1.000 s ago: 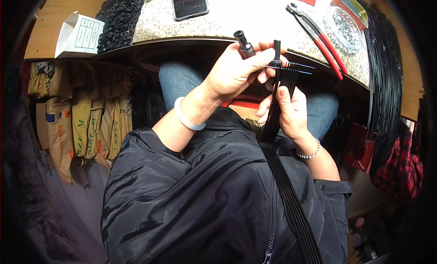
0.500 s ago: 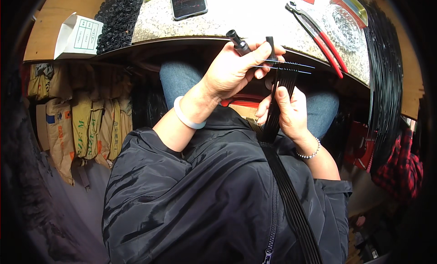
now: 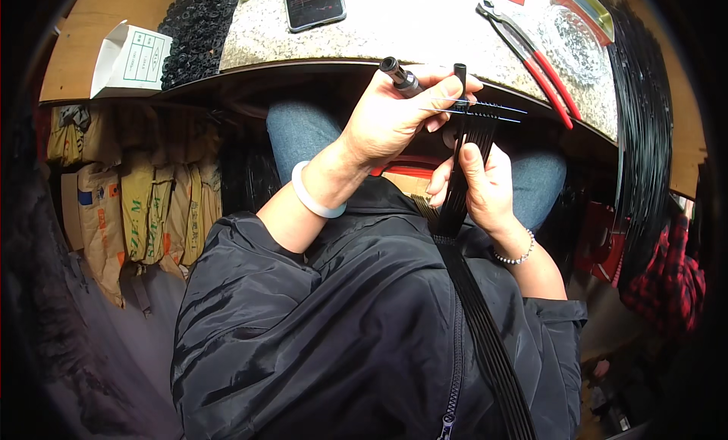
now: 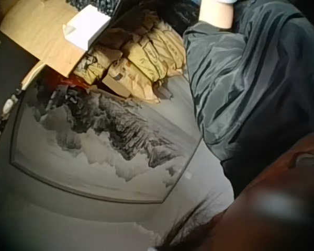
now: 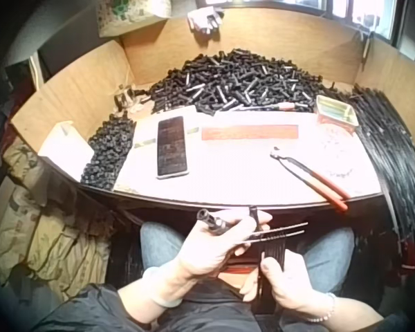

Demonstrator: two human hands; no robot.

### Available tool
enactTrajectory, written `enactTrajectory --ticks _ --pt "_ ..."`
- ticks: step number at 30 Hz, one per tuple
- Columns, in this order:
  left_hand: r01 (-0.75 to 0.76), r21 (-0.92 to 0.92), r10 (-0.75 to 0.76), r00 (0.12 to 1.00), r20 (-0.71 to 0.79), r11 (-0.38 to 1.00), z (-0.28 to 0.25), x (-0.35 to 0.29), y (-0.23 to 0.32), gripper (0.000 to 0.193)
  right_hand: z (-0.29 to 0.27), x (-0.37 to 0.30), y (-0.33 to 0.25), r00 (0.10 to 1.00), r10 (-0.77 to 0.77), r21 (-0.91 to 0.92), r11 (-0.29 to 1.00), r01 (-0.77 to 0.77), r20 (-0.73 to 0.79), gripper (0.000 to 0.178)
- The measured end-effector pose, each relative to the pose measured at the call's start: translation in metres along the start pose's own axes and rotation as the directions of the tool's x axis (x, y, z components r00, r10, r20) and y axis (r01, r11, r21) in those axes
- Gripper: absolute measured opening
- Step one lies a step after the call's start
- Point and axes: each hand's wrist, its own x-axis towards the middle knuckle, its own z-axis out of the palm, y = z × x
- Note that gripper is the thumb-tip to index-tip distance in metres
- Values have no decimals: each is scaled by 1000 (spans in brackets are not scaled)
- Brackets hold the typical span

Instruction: Assembling umbrella ribs and tips using pliers at a workbench.

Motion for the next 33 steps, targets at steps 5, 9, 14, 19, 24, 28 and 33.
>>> enactTrajectory --ticks 5,9,14,19,24,28,33 --pt "-2 6 2 1000 -3 1000 1 -1 0 26 -1 0 1 1000 15 4 1000 -15 -5 35" --pt "-47 31 47 999 -9 998 2 -1 -2 26 0 -1 0 999 28 54 998 -27 -16 33" --pt "-69 59 71 997 -32 996 2 -2 -3 25 1 0 -1 999 30 63 998 -29 -27 31" --pt "18 -51 -16 998 53 999 -2 -7 -2 37 3 -1 0 999 10 66 998 -7 -39 31" --pt "11 -192 17 990 142 981 -11 -19 -10 65 -2 -1 -1 999 30 -13 999 -31 -28 45" --pt "46 -137 -34 996 88 989 -8 -19 -9 61 0 0 -4 999 24 75 997 -22 -22 31" --pt "54 -93 -52 998 33 994 -5 -17 -8 52 2 -1 -4 999 28 78 997 -26 -24 31"
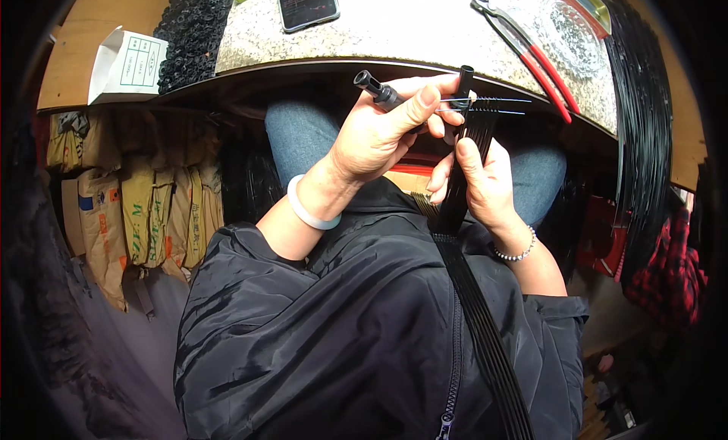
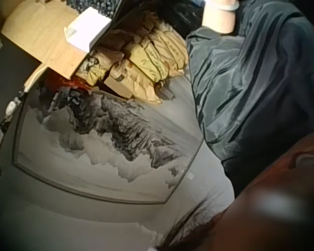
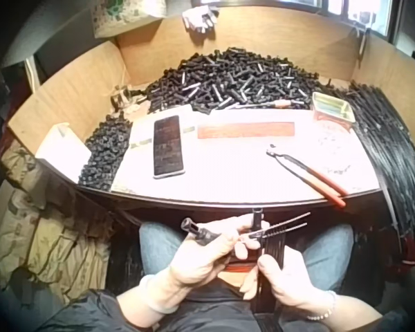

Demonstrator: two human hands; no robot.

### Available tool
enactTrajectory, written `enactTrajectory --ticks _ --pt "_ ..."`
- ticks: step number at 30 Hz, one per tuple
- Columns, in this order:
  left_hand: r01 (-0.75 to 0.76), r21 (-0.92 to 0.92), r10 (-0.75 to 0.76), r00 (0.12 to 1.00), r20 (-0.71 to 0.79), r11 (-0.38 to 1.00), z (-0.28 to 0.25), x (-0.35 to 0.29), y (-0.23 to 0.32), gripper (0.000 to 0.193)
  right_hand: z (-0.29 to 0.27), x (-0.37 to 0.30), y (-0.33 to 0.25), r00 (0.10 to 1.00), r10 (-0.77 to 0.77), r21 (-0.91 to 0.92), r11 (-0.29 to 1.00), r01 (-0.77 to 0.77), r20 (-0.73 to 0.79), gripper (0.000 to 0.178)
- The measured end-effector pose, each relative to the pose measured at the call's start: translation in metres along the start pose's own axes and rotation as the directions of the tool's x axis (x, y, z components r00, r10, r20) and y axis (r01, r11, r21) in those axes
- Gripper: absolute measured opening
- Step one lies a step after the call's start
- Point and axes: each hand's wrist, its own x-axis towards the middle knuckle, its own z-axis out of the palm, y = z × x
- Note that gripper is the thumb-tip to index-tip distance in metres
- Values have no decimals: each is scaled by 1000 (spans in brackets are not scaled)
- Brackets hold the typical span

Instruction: Assembling umbrella ribs and tips using pliers at a workbench.

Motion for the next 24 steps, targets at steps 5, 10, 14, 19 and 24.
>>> enactTrajectory --ticks 5,10,14,19,24 --pt "-42 -12 42 999 -7 999 -1 0 -4 45 4 0 -2 1000 -5 28 1000 5 -8 27" --pt "-139 34 142 985 -99 990 12 -2 -4 31 2 0 0 1000 -25 21 999 25 -6 28" --pt "-151 40 156 967 -200 988 21 3 -8 29 2 -1 4 998 -60 3 998 60 29 35" --pt "18 -208 -30 998 -57 978 12 0 -5 34 0 2 2 999 3 -105 994 2 53 49" --pt "31 -188 -30 1000 4 982 2 6 -12 40 1 1 1 998 18 -121 993 -11 52 52"
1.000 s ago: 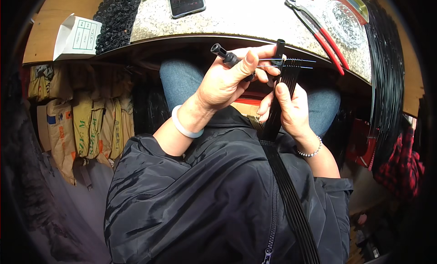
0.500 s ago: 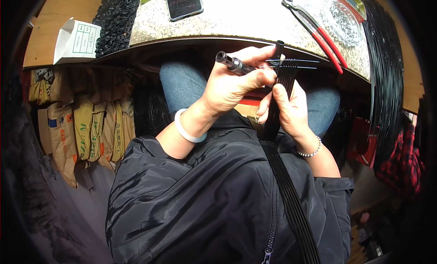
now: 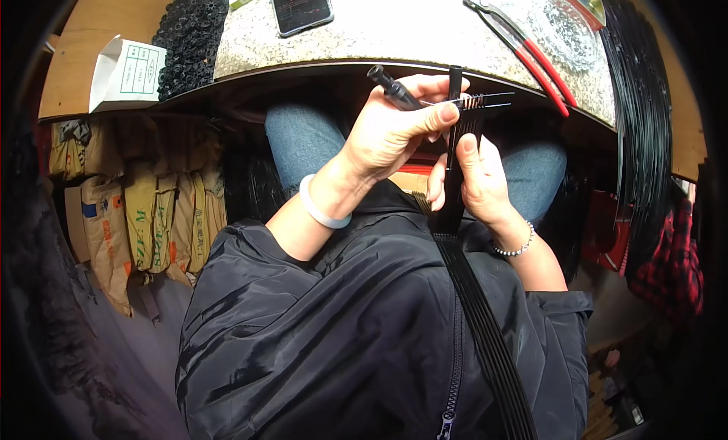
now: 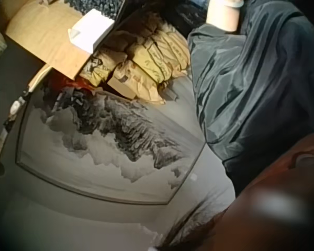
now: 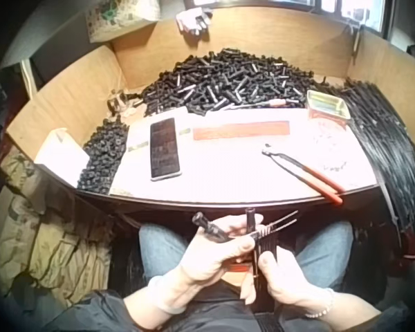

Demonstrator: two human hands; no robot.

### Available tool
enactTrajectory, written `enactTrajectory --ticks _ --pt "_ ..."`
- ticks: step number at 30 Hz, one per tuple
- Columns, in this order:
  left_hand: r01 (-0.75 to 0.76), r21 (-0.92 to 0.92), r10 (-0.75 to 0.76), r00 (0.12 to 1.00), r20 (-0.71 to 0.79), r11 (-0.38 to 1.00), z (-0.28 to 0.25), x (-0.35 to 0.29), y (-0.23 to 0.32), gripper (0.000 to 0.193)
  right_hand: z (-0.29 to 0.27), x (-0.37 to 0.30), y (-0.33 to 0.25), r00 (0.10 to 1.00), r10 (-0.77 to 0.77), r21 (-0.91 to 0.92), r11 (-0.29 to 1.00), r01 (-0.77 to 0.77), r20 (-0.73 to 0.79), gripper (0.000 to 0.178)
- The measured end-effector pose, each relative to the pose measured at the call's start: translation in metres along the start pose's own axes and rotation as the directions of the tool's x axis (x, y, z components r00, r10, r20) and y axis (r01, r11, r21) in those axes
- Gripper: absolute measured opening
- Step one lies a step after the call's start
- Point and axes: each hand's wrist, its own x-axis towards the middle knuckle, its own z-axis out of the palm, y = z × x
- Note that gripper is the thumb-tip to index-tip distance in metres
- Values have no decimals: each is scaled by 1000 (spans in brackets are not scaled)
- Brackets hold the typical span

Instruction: Assembling umbrella ribs and tips using pliers at a workbench.

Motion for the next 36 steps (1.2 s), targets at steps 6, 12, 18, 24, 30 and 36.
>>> enactTrajectory --ticks 6,12,18,24,30,36 --pt "27 -41 -27 1000 2 999 -4 5 -1 18 -1 0 1 1000 2 -36 999 -2 6 60" --pt "79 -58 -81 996 -23 995 0 4 7 15 -6 4 0 994 48 74 996 -55 101 62" --pt "90 -20 -89 995 42 996 -3 6 9 17 -7 3 1 993 58 82 994 -66 98 69" --pt "109 60 -112 992 51 992 -12 7 12 17 -9 8 2 976 86 150 982 -118 201 78" --pt "170 354 -161 985 -54 920 -2 10 31 23 -11 6 3 977 152 174 969 -178 151 72" --pt "-102 147 102 995 8 984 -2 25 50 38 -6 7 3 985 157 124 978 -165 75 70"
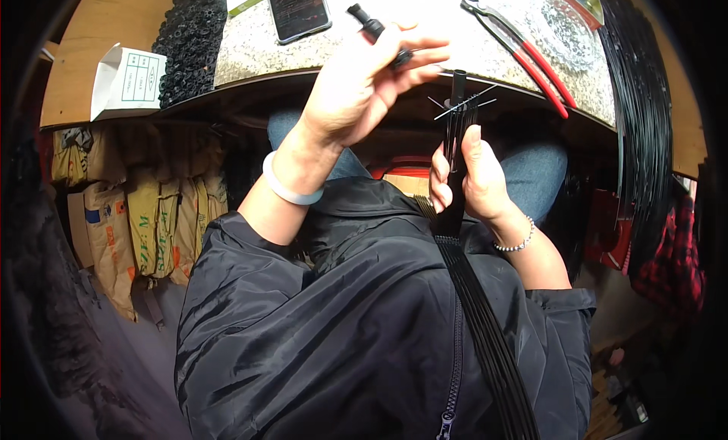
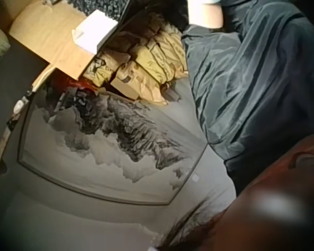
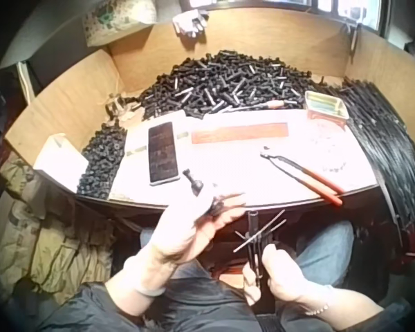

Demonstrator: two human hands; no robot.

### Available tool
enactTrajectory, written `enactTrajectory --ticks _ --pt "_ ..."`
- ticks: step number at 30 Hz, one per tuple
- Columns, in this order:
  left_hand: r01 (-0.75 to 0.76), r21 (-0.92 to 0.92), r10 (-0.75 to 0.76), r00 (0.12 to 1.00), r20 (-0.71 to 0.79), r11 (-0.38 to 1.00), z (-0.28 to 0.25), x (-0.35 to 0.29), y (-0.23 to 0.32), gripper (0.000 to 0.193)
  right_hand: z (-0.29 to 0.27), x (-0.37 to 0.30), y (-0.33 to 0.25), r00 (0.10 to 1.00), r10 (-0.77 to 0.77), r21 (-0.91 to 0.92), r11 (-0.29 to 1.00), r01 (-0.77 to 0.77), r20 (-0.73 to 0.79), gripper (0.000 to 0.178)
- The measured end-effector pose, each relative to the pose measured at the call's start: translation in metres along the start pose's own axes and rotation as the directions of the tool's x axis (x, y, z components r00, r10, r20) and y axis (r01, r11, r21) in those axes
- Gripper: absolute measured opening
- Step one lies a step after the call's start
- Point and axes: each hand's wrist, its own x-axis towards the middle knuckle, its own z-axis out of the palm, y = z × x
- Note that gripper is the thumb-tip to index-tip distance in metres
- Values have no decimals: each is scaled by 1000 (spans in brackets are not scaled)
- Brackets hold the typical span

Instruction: Assembling umbrella ribs and tips using pliers at a workbench.

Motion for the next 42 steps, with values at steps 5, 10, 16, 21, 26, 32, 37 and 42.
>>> enactTrajectory --ticks 5,10,16,21,26,32,37,42 --pt "37 155 -58 989 137 987 24 11 3 42 4 -1 0 1000 -1 -39 999 1 -3 70" --pt "38 257 -74 988 136 966 18 11 -1 44 4 -2 0 1000 -10 -15 1000 10 -25 69" --pt "65 327 -86 995 50 943 20 9 -3 42 3 -2 0 999 -15 9 1000 16 -41 67" --pt "73 337 -93 995 43 939 20 6 -5 41 3 -1 0 998 -22 19 1000 23 -54 67" --pt "98 330 -107 994 8 939 20 5 -5 36 6 -1 -1 997 -24 -37 999 22 -72 66" --pt "95 308 -97 995 -10 947 20 6 -5 28 3 -1 0 999 -14 2 1000 14 -44 68" --pt "92 300 -90 996 -22 949 19 7 -7 25 4 -2 0 998 -13 6 1000 13 -54 67" --pt "66 296 -66 998 -9 953 22 6 -5 25 4 -1 0 999 -14 12 1000 15 -49 67"
